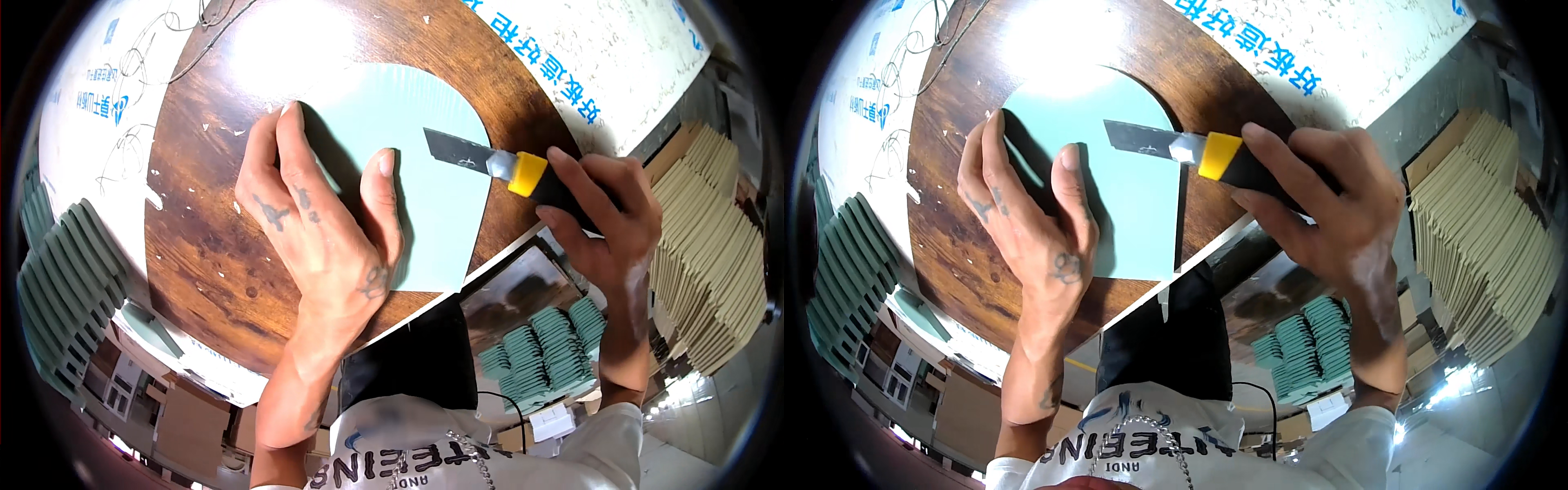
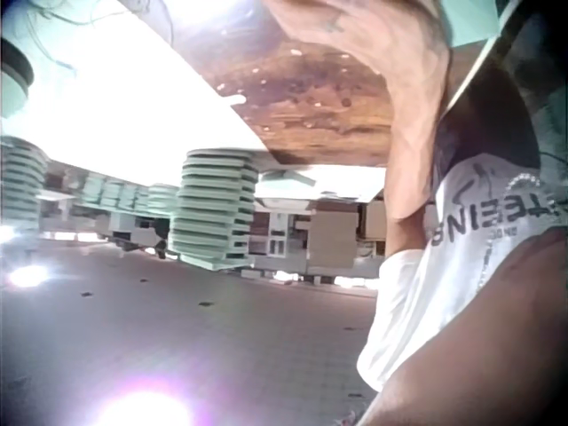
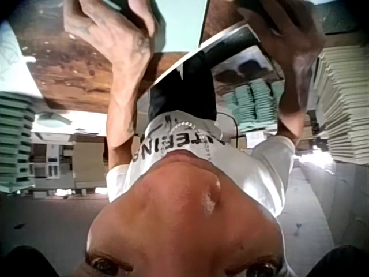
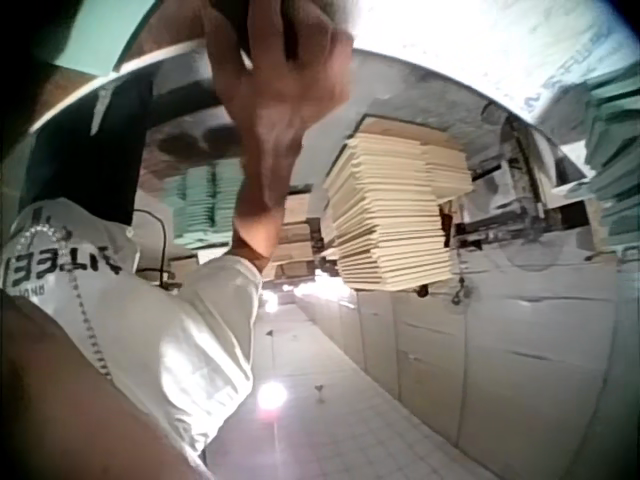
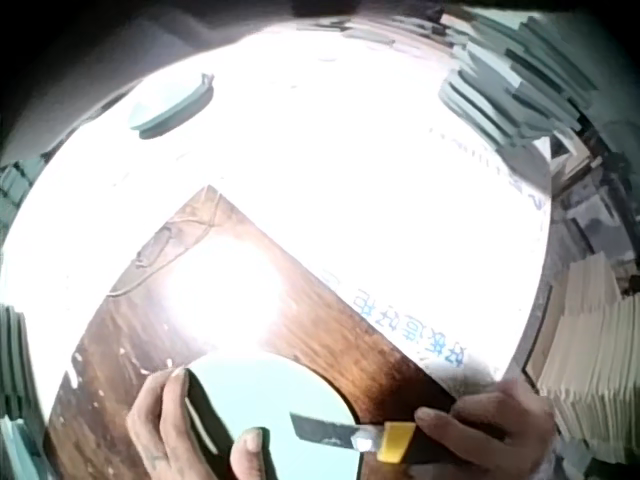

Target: Trimming the edges of light green foam pads using a utility knife on a wooden surface.

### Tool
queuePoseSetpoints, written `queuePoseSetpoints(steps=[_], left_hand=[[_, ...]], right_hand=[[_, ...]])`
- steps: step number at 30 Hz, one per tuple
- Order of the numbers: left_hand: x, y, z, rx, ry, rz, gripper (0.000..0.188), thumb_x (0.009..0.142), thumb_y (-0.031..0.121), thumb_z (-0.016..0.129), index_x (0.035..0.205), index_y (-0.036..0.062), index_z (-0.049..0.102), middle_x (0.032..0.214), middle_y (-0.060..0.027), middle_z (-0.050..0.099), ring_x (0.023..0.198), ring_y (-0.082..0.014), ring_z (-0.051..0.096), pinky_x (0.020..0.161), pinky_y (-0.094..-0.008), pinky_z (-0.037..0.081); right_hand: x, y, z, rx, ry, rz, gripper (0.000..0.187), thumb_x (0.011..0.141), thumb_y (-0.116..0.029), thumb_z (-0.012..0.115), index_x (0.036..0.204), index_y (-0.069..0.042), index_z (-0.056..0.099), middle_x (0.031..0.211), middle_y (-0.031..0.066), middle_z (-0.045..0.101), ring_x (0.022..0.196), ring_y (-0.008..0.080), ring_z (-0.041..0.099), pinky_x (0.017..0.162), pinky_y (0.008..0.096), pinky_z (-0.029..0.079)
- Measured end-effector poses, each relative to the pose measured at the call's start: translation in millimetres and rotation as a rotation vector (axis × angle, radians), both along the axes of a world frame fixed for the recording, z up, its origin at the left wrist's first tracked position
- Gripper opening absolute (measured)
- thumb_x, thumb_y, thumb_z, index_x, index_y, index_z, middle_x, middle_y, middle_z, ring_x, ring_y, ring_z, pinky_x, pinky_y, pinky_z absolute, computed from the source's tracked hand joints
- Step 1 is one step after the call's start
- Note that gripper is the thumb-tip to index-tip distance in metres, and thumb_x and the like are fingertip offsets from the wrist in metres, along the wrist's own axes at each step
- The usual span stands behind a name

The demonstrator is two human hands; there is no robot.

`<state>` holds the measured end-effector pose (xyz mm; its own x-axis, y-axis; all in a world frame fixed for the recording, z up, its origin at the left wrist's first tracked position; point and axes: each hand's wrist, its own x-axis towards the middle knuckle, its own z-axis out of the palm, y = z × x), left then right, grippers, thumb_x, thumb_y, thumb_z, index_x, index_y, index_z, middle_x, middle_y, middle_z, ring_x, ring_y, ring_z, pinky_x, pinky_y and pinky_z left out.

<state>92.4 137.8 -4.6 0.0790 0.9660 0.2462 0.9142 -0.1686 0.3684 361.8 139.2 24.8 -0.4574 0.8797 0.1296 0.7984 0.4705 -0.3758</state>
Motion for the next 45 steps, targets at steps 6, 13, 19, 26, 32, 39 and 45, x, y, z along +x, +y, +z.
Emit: queuePoseSetpoints(steps=[6,13,19,26,32,39,45], left_hand=[[1,0,9,-0.066,0.039,0.002,0.061,0.099,0.023,0.069,0.145,-0.0091,0.045,0.136,-0.0293,0.048,0.127,-0.0396,0.048,0.104,-0.0539,0.043],[-4,0,3,-0.007,-0.003,-0.023,0.063,0.095,0.024,0.074,0.136,-0.0147,0.047,0.132,-0.0328,0.052,0.117,-0.0404,0.051,0.099,-0.0510,0.041],[-4,0,5,-0.010,-0.010,-0.027,0.063,0.095,0.026,0.074,0.135,-0.0138,0.047,0.133,-0.0334,0.051,0.119,-0.0408,0.052,0.099,-0.0513,0.042],[0,-10,-12,0.047,-0.181,-0.258,0.052,0.099,0.023,0.069,0.133,-0.0090,0.048,0.125,-0.0273,0.060,0.117,-0.0375,0.057,0.097,-0.0493,0.050],[-14,-5,-9,0.031,-0.081,-0.207,0.050,0.090,0.019,0.077,0.129,-0.0050,0.056,0.121,-0.0229,0.058,0.108,-0.0354,0.057,0.090,-0.0474,0.046],[5,-9,17,-0.120,0.047,0.057,0.055,0.099,0.023,0.068,0.144,-0.0020,0.049,0.143,-0.0274,0.046,0.134,-0.0403,0.043,0.112,-0.0555,0.032],[18,-21,11,-0.158,0.092,0.143,0.054,0.101,0.018,0.062,0.145,-0.0079,0.045,0.135,-0.0296,0.043,0.124,-0.0410,0.041,0.105,-0.0544,0.034]], right_hand=[[3,19,-4,-0.023,0.033,0.018,0.048,0.080,-0.026,0.085,0.124,-0.011,0.076,0.101,0.0030,0.063,0.082,0.0203,0.060,0.067,0.0353,0.054],[2,37,-9,0.007,0.087,0.106,0.049,0.082,-0.026,0.085,0.126,-0.011,0.074,0.102,0.0015,0.064,0.086,0.0177,0.061,0.066,0.0324,0.055],[-2,51,-14,0.029,0.126,0.141,0.049,0.080,-0.026,0.085,0.126,-0.011,0.075,0.102,0.0015,0.064,0.085,0.0172,0.062,0.066,0.0309,0.056],[-16,89,-15,0.082,0.083,0.150,0.044,0.078,-0.016,0.086,0.121,-0.009,0.076,0.097,0.0041,0.068,0.080,0.0202,0.064,0.069,0.0324,0.057],[4,45,-10,0.034,0.228,-0.114,0.046,0.080,-0.020,0.087,0.123,-0.009,0.075,0.091,0.0062,0.068,0.075,0.0168,0.066,0.064,0.0301,0.056],[18,-55,6,-0.147,0.165,-0.168,0.056,0.078,-0.031,0.090,0.129,-0.015,0.073,0.095,0.0056,0.059,0.080,0.0209,0.059,0.064,0.0350,0.055],[15,-39,3,-0.117,0.146,-0.119,0.050,0.076,-0.028,0.090,0.122,-0.014,0.075,0.097,0.0043,0.062,0.079,0.0218,0.060,0.063,0.0356,0.054]])
